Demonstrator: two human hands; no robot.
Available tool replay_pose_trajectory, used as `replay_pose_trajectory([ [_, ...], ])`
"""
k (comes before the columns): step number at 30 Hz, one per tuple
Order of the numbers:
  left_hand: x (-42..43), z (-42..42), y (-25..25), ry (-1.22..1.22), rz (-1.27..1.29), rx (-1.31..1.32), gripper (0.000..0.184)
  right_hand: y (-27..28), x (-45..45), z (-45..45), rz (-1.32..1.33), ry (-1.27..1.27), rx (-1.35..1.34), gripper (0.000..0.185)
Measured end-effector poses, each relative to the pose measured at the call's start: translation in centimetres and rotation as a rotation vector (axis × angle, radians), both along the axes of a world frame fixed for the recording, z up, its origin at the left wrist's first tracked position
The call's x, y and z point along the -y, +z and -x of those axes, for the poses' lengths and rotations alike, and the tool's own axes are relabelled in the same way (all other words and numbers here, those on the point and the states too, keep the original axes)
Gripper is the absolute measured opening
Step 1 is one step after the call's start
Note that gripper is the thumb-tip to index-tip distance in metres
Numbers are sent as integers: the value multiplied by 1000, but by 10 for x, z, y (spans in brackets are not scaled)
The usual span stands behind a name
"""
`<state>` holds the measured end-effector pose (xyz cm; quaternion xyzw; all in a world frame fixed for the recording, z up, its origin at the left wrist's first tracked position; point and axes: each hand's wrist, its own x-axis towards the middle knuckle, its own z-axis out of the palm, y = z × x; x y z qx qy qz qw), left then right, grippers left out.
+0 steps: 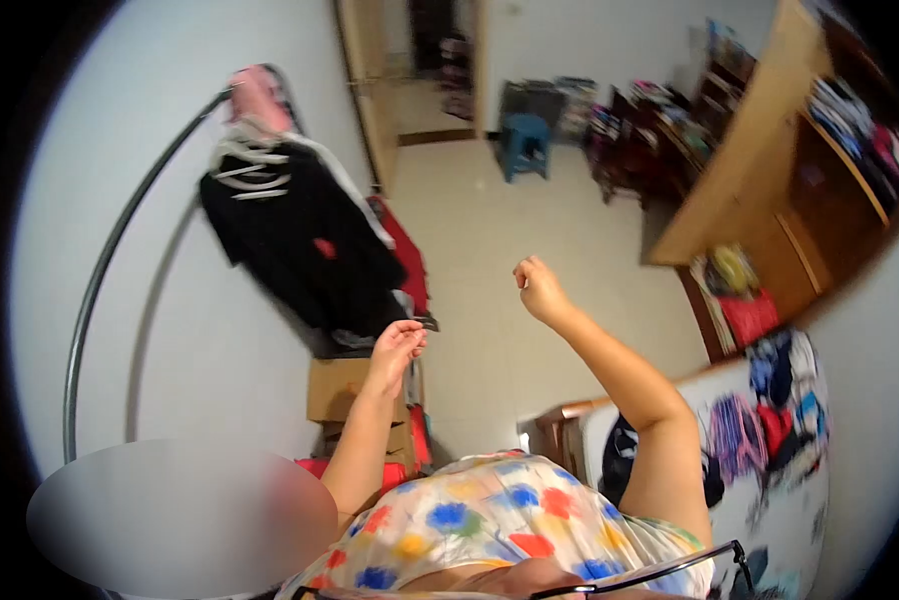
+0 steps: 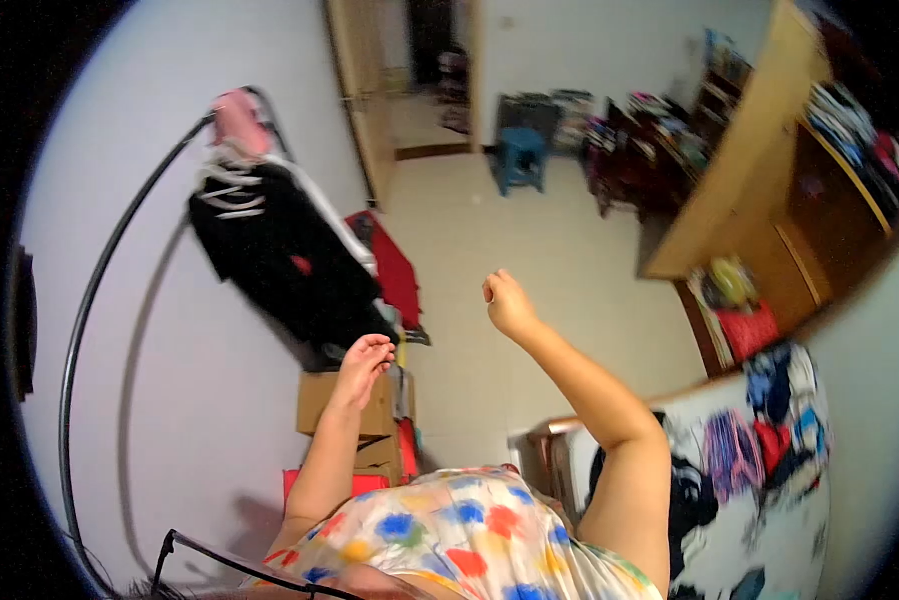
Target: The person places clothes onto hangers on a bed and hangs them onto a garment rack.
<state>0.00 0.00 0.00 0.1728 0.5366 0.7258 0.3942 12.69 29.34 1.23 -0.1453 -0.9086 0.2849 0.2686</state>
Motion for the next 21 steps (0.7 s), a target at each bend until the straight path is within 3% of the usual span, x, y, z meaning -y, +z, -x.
replay_pose_trajectory([
  [2, -6, -22, -8, -61, 42, 71, 18, -21, 10, -60, 77, -110, 73, 22],
  [4, -41, 34, 8, -122, 146, -189, 17, -76, -10, -36, 162, -183, -129, 20],
  [5, -42, 11, -4, -157, 198, -178, 17, -100, 1, -78, 200, -228, -88, 20],
  [6, -76, -56, -30, -208, 183, -81, 17, -93, -19, -176, 231, -330, 78, 16],
  [9, -103, -101, -45, -355, 247, -100, 18, -124, 1, -275, 300, -509, 188, 13],
  [16, -155, -237, -70, -652, 365, -184, 23, -187, 72, -484, 470, -881, 146, 11],
  [18, -163, -275, -83, -707, 374, -228, 25, -223, 85, -539, 572, -907, 91, 21],
  [21, -175, -340, -100, -770, 373, -299, 27, -210, 119, -606, 649, -1114, 182, 32],
])
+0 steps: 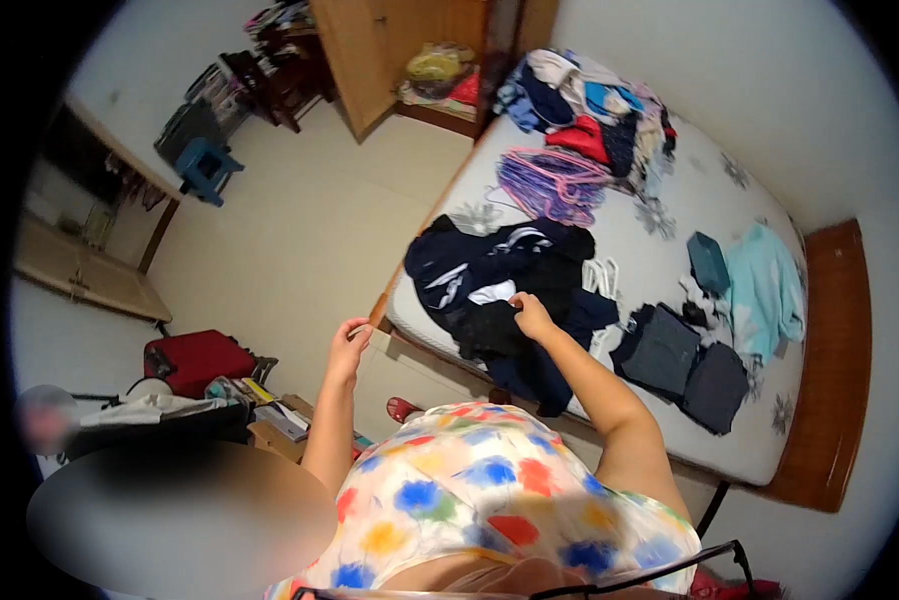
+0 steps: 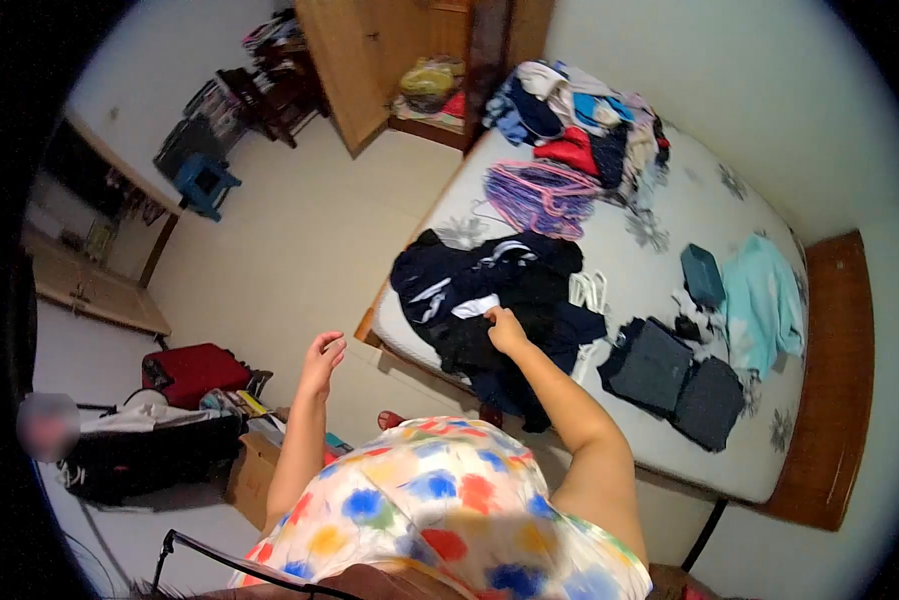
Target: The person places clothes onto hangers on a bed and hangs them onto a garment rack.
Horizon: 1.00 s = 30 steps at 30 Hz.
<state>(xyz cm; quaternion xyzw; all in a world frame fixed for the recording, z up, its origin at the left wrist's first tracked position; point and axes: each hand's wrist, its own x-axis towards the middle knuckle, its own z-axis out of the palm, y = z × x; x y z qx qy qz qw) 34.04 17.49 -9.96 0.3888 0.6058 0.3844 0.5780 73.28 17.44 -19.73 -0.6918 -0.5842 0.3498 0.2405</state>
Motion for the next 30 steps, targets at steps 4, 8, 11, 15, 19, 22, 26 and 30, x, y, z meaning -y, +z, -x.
replay_pose_trajectory([
  [4, 0, -91, -24, -128, 25, -44, 26, -9, 48, -87, 73, -132, 14, 41],
  [8, -11, -173, -28, -287, 69, -20, 27, -30, 88, -155, 101, -299, -46, 45],
  [11, -28, -211, -54, -425, 76, 29, 27, -49, 114, -188, 186, -450, -106, 49],
  [15, -59, -249, -73, -582, 119, -25, 27, -84, 122, -206, 290, -578, -125, 50],
  [19, -91, -290, -97, -717, 159, -160, 28, -120, 114, -217, 400, -719, -104, 52],
  [22, -110, -305, -139, -814, 249, -128, 26, -122, 97, -201, 411, -852, -153, 46],
  [26, -131, -331, -158, -928, 288, -161, 26, -155, 66, -191, 413, -718, 117, 27],
  [30, -138, -341, -179, -971, 398, -155, 32, -196, 31, -180, 454, -877, -388, 20],
])
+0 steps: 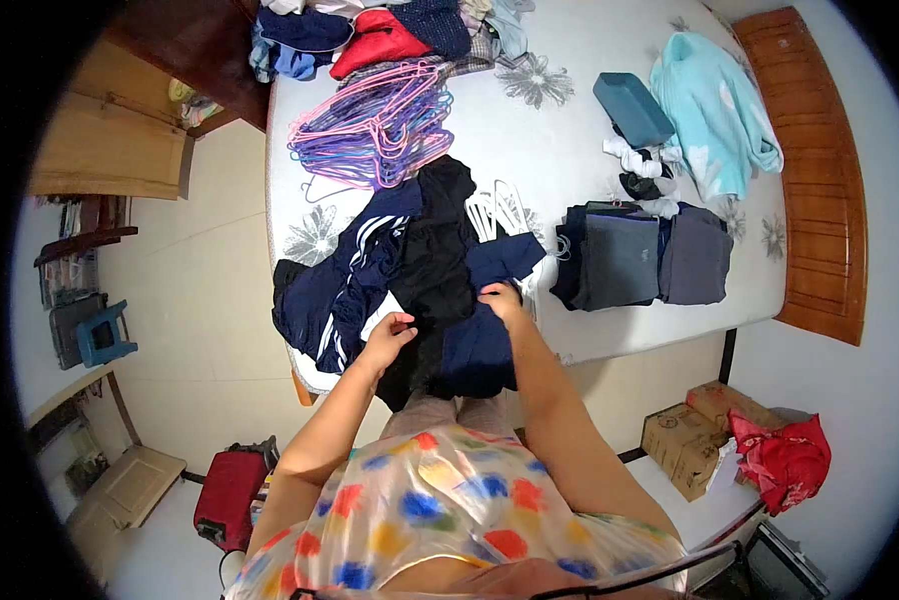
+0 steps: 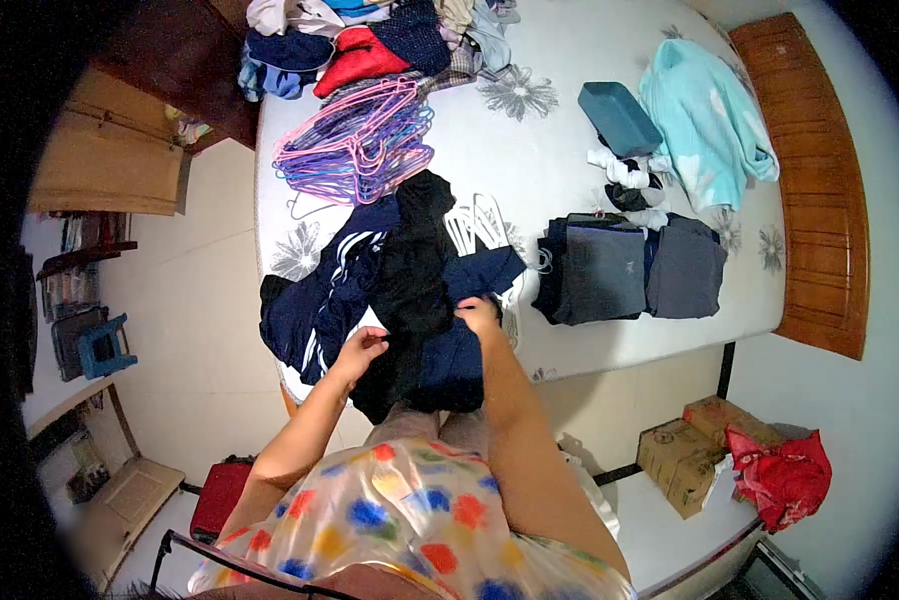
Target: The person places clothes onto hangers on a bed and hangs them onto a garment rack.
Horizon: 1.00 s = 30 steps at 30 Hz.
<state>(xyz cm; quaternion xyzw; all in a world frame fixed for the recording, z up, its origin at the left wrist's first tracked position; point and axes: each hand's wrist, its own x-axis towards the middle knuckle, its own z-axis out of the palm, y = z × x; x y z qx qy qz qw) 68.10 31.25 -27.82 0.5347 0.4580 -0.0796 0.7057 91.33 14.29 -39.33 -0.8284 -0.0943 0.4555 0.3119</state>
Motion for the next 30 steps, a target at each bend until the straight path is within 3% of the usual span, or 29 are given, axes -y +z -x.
replay_pose_trajectory([
  [1, -1, -1, -3, -16, 29, -18, 34, -4, -12, 1, -87, -57, -207, 20],
  [2, 3, -4, -8, 0, 15, 2, 40, -6, -20, 2, -102, 5, -107, 13],
  [3, 8, -6, -15, 15, -2, 24, 45, -9, -32, 10, -341, -218, -301, 9],
  [4, 12, -10, -18, 29, -19, 46, 51, 5, -48, 17, -385, -199, -349, 9],
  [5, 14, -21, -7, 1, -9, 20, 74, 32, -60, 24, -551, -270, -560, 12],
  [8, 25, -32, -25, -373, -610, 87, 86, 78, -76, 32, -553, -20, -809, 15],
  [10, 30, -49, -13, -399, -516, 9, 83, 88, -71, 23, -471, -8, -876, 16],
  [13, 43, -56, -20, -465, -485, -90, 67, 30, -38, -2, -402, -256, -549, 11],
  [15, 57, -57, -19, -436, -455, -110, 66, -43, 6, -22, -152, -409, -83, 16],
  [16, 62, -55, -18, -421, -443, -121, 66, -103, 34, -34, -6, -374, 79, 11],
  [17, 67, -52, -19, -401, -450, -115, 63, -108, 56, -49, -10, 18, 517, 14],
  [18, 77, -47, -22, -391, -442, -139, 62, -89, 59, -58, 213, -17, 408, 25],
  [20, 89, -40, -26, -361, -435, -186, 61, -102, 68, -64, 273, -4, 311, 39],
  [23, 109, -29, -27, -321, -420, -241, 56, -56, 49, -73, 359, 168, 317, 50],
  [26, 125, -21, -22, -291, -450, -252, 53, -73, 47, -73, 424, 229, 392, 50],
  [30, 139, -15, -20, -283, -529, -273, 49, -35, 41, -72, 411, 237, 329, 53],
])
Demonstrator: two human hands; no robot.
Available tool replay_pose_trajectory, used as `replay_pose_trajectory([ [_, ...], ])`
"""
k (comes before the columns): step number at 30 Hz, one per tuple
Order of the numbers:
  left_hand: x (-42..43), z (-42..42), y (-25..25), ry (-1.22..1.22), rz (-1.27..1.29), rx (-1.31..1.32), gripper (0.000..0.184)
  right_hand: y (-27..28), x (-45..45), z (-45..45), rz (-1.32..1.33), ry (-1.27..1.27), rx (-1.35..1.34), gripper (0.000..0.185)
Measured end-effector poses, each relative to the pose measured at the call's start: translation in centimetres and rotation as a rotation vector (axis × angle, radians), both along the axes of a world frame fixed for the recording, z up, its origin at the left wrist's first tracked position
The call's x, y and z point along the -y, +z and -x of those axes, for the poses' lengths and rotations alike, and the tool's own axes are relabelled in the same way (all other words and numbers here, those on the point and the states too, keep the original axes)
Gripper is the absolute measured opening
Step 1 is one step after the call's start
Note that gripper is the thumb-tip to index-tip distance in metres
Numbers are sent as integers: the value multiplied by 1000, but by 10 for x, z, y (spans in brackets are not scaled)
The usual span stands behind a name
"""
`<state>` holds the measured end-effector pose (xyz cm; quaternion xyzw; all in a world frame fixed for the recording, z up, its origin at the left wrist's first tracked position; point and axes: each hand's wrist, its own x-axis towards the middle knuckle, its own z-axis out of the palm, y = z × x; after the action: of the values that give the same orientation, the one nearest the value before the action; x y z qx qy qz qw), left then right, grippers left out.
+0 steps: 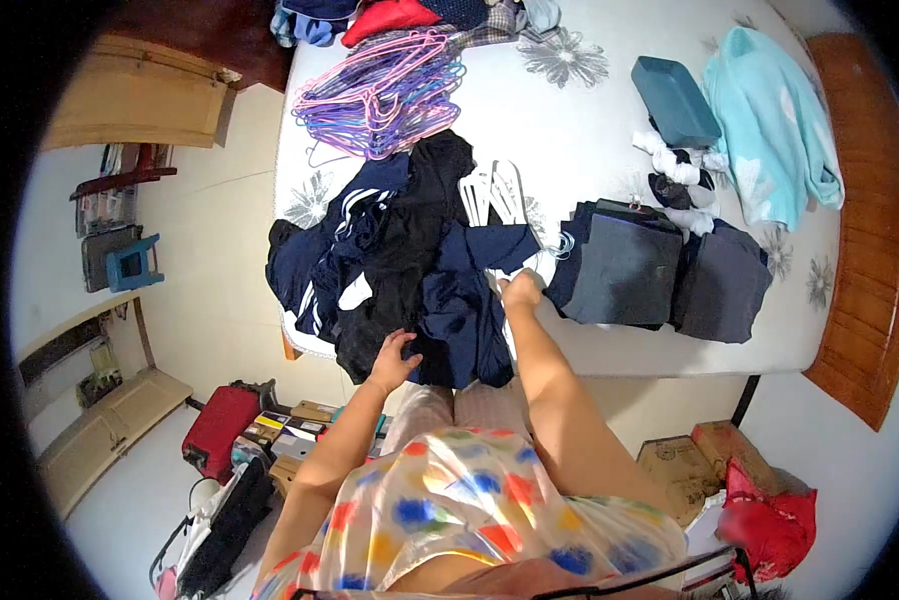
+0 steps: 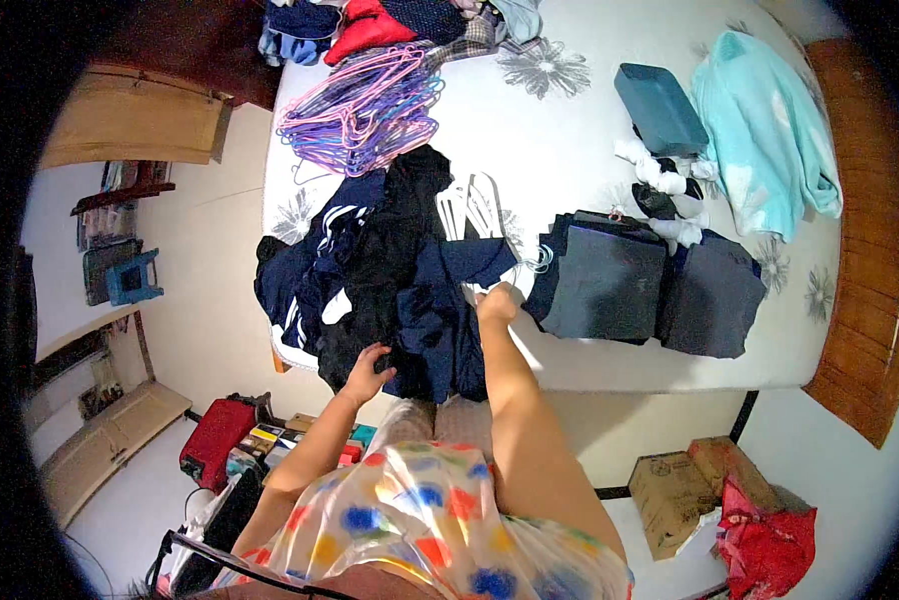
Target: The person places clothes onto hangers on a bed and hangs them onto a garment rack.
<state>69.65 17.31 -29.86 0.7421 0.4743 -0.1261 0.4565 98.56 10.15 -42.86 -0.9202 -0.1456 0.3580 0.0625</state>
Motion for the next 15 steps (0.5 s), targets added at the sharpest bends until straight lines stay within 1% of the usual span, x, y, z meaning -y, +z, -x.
replay_pose_trajectory([
  [2, 0, 0, 4, -2, -18, 1, 47, -14, -3, 1, -29, -33, 14, 48],
  [4, -1, -2, 13, -6, -21, 6, 46, 1, -4, -2, -68, -100, -7, 45],
  [5, -2, -3, 16, -8, -32, 10, 45, 1, -5, 1, -129, -166, 92, 38],
  [8, -4, -3, 26, -8, -57, 24, 42, -26, 11, -4, -562, -151, 296, 31],
  [9, -6, -3, 29, -6, -62, 30, 42, 10, 5, -14, -721, -613, -132, 21],
  [10, -7, -4, 32, -4, -66, 39, 41, 15, 7, -23, -779, -618, -203, 19],
  [11, -9, -3, 31, -7, -70, 57, 41, 22, 12, -30, -843, -419, -21, 20],
  [12, -10, -1, 29, -9, -75, 77, 42, 40, 17, -37, -894, -216, 162, 21],
  [13, -13, 0, 29, -10, -81, 97, 42, 59, 21, -46, -816, -183, 144, 23],
  [14, -15, 1, 30, -7, -78, 109, 42, 84, 23, -53, -821, -170, 128, 23],
  [15, -18, -1, 31, -1, -74, 121, 43, 108, 23, -58, -843, -141, 193, 24],
])
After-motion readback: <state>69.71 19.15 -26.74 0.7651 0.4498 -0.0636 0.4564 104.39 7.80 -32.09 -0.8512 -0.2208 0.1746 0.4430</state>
